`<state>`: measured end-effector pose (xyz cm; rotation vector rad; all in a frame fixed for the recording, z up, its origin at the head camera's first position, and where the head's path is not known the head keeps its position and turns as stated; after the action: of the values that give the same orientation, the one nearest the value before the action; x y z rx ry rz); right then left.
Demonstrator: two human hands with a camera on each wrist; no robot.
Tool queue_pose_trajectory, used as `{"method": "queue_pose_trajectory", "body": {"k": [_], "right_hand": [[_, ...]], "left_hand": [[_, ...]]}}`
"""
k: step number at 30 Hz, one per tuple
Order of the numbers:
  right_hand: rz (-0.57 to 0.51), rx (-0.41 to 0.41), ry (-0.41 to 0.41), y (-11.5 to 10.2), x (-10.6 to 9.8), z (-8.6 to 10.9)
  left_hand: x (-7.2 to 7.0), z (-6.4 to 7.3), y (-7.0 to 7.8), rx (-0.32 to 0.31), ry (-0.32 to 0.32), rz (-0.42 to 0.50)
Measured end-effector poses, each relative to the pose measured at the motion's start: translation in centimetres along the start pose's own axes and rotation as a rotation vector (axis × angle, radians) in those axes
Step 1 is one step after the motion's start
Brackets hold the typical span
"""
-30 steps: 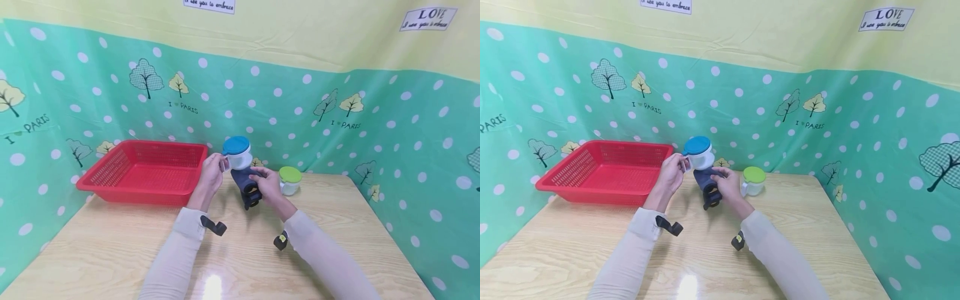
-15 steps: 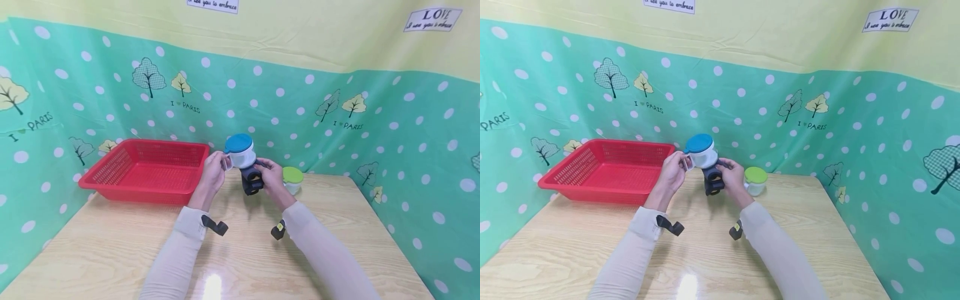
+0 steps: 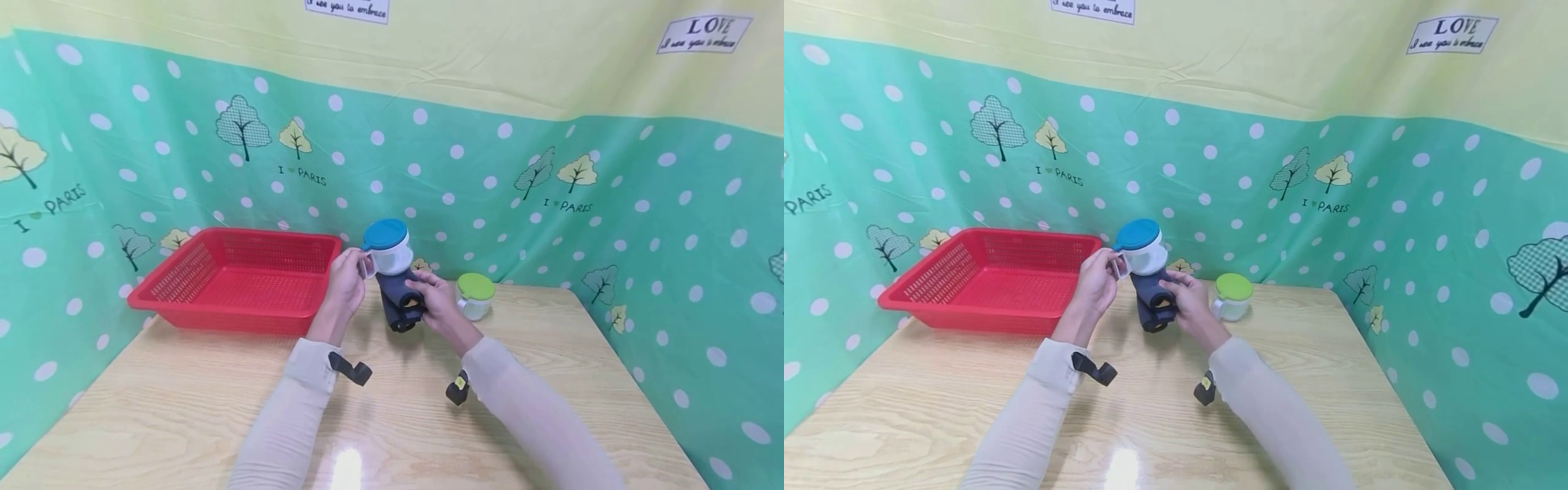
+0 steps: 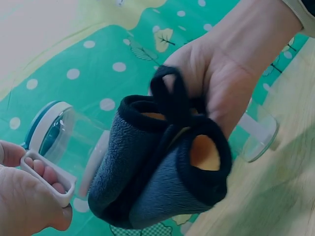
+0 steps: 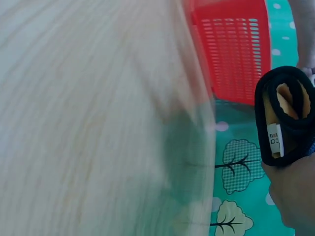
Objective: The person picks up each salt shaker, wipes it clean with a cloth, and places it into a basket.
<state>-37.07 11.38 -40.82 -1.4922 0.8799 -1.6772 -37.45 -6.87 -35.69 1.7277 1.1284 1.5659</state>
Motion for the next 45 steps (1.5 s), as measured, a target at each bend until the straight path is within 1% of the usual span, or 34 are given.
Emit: {"method": "queue_pose_trajectory", "body": {"k": [4,8,10,14,18,24,28,32,37,40,45], "right_hand": [[0.041,0.013,-0.047,0.5,0.1,0.5],[0.066,0.02,-0.094,1.0,0.3,0.9],[0.072,0.026,-0.101,1.2,0.3,1.0],[0.072,0.032,-0.069,0.9,0.0,1.1],[0.056,0.024,-0.032,-0.3,-0.5,0.8],[0.02,-0.027,0.024,-2.1,-1.3,-0.3],[-0.002,-0.062,0.052,-2.6,-1.5,-0.9],[-0.002,-0.068,0.049,-2.5,-1.4,-1.1],[0.041,-0.056,0.019,-1.8,-0.8,-1.0],[0.093,-0.099,0.009,-1.6,-0.5,-0.8],[0.229,-0.18,-0.002,-1.7,-0.4,-0.5]], "left_hand": [[-0.1,-0.1,0.0,0.004,0.001,0.005],[0.0,-0.2,-0.1,-0.008,0.007,0.003],[-0.1,-0.2,-0.2,-0.013,0.016,0.003],[-0.2,0.0,-0.2,-0.012,0.022,-0.002],[-0.1,0.1,0.0,-0.008,0.015,-0.005],[0.2,0.2,0.2,-0.037,-0.011,-0.021],[0.3,0.4,0.3,-0.048,-0.024,-0.024],[0.3,0.4,0.3,-0.042,-0.024,-0.022],[0.1,0.3,0.2,-0.028,-0.005,-0.015],[0.0,0.2,0.2,-0.03,0.005,-0.023],[-0.3,0.1,0.0,-0.034,0.021,-0.021]]}}
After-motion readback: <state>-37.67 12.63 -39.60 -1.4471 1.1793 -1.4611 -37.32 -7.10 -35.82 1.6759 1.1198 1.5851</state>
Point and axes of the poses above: each hand's wrist, its own z-axis away from the middle knuckle, its own x-axis out of the palm, y = z × x, the point moved 5 cm from there along -z, towards the middle knuckle, and after that the axes turned 9 degrees about -z, right-handed, at the moved point
